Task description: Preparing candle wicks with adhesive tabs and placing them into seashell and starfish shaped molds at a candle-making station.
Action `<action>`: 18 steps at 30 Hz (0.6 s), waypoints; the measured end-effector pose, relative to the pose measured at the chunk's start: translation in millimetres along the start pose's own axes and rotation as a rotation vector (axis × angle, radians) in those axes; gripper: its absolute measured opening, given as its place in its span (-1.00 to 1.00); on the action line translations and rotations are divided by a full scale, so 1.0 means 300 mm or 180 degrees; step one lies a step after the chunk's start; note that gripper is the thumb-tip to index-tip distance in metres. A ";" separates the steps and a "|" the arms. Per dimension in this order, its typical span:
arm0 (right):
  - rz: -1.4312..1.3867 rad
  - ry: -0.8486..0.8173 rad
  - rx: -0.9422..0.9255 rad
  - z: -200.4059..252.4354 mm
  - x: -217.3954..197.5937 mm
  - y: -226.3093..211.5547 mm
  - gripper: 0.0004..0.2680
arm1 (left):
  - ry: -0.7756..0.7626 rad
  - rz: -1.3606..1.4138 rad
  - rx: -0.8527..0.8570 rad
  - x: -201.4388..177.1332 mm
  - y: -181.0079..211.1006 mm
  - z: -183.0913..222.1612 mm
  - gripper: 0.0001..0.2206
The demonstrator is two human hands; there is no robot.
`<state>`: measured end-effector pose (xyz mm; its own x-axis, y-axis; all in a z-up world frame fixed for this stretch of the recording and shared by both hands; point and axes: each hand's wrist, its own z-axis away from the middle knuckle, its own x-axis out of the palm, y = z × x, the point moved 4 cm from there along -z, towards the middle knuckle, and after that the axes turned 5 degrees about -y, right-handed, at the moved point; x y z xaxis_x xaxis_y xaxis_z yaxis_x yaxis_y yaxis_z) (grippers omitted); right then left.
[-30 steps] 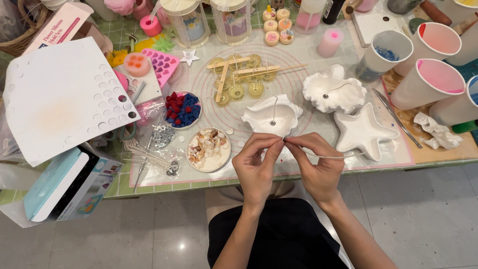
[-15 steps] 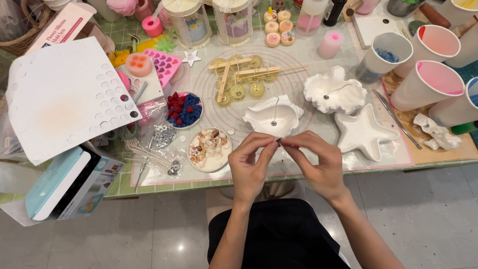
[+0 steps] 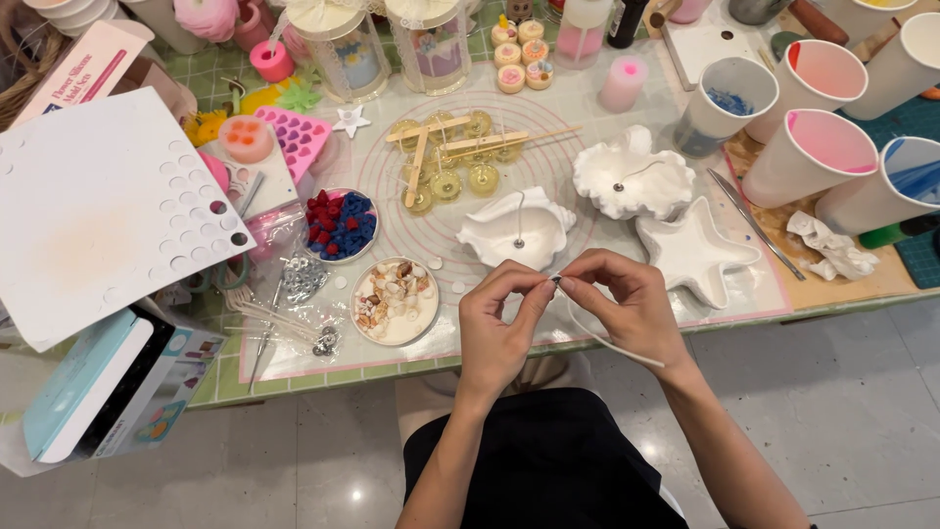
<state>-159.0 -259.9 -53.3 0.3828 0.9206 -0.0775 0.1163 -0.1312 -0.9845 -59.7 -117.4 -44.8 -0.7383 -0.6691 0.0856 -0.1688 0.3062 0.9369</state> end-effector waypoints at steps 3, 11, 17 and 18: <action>0.0149 0.0132 -0.0021 0.008 -0.011 0.006 -0.92 | -0.0027 -0.0343 0.0062 0.014 0.048 -0.014 -0.97; 0.0364 0.0409 0.0142 0.031 -0.061 -0.001 -0.92 | -0.0314 -0.0796 0.0202 0.080 0.096 -0.061 -0.96; 0.0412 0.0699 -0.0025 0.065 -0.101 0.019 -0.92 | -0.0284 -0.1181 0.0601 0.152 0.101 -0.088 -0.94; 0.0478 0.0728 -0.0125 0.065 -0.113 0.014 -0.92 | -0.0322 -0.1185 0.0591 0.157 0.097 -0.094 -0.94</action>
<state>-189.5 -284.6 -57.8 0.5948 0.7834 -0.1803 0.0763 -0.2784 -0.9574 -81.0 -159.1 -3.9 -0.6634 -0.6901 -0.2891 -0.5438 0.1794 0.8198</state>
